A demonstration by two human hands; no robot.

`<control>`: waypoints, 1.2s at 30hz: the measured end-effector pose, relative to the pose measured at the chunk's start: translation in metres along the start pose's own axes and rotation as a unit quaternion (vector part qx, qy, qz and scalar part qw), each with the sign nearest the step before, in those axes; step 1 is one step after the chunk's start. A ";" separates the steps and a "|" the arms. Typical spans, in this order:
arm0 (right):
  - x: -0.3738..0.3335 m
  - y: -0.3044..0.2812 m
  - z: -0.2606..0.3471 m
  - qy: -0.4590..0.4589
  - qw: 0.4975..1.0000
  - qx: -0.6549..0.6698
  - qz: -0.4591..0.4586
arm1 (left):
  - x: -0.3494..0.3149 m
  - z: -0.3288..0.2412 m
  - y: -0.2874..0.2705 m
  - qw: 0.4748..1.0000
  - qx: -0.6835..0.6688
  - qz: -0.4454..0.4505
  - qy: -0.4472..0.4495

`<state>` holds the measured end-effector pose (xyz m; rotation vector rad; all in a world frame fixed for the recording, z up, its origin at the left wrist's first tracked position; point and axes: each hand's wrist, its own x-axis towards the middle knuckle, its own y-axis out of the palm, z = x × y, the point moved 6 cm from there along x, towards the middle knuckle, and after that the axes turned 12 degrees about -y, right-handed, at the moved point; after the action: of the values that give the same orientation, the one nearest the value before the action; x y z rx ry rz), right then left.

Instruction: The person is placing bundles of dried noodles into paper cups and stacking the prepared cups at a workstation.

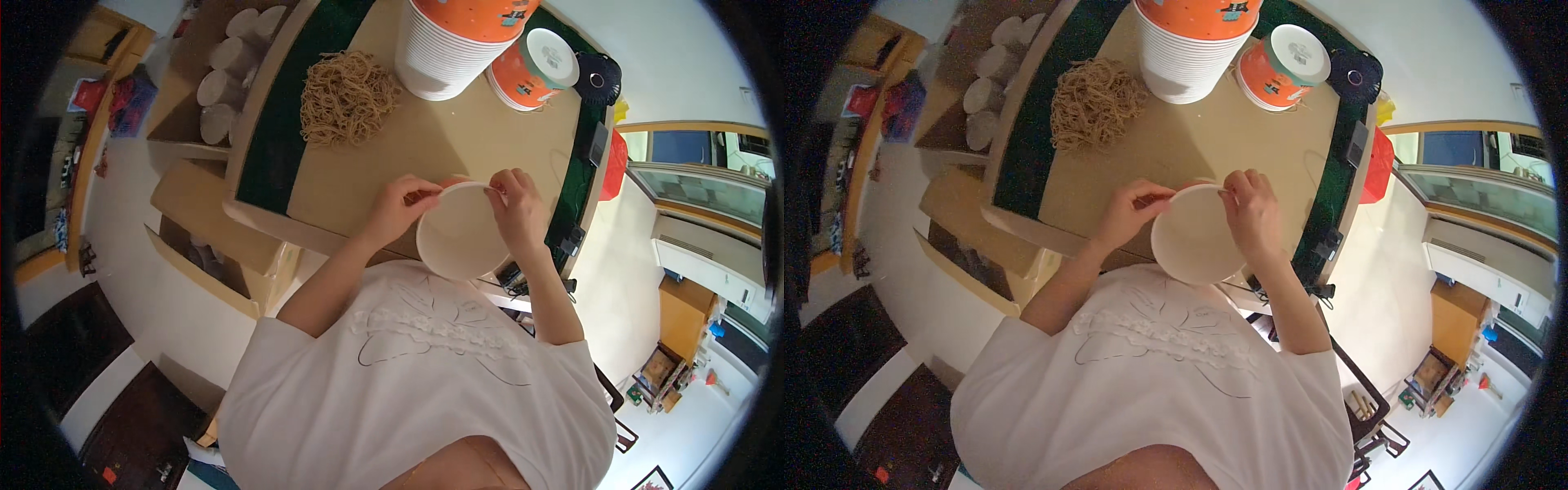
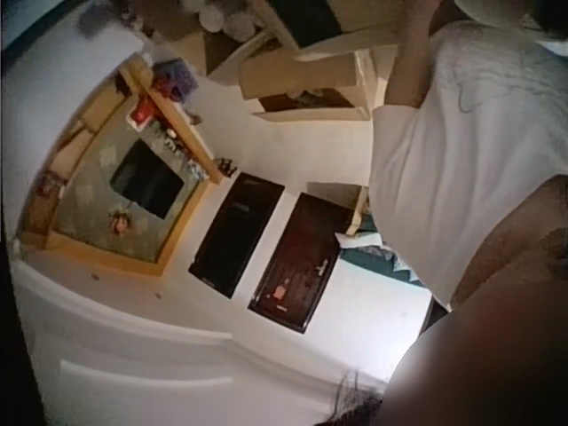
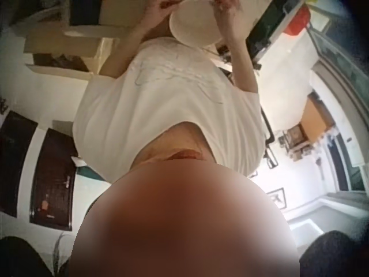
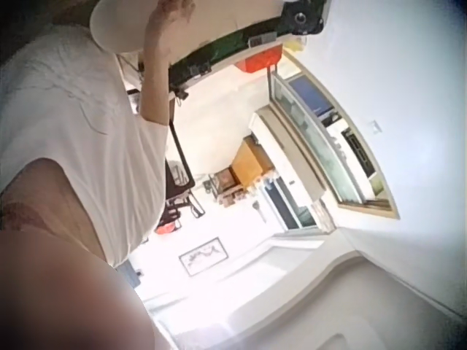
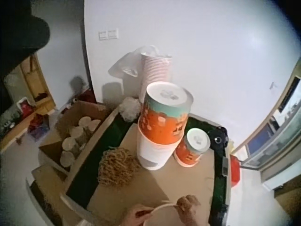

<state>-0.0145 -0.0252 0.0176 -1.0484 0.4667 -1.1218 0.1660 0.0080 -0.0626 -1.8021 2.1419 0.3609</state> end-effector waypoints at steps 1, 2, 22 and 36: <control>-0.001 -0.001 0.002 -0.009 0.999 0.031 -0.002 | 0.003 0.004 0.001 1.000 -0.006 0.012 -0.024; -0.001 -0.001 0.002 -0.009 1.000 0.030 -0.001 | 0.005 0.004 0.000 1.000 -0.007 0.012 -0.024; 0.021 -0.017 0.031 -0.153 0.988 0.026 -0.022 | 0.020 -0.043 -0.010 0.984 0.173 -0.023 -0.031; 0.043 -0.054 -0.006 -0.042 0.994 0.080 -0.062 | 0.061 0.017 -0.089 0.977 -0.015 -0.193 -0.089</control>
<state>-0.0288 -0.0691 0.0697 -0.9887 0.2433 -1.1990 0.2456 -0.0561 -0.1015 -2.0601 1.6293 0.4401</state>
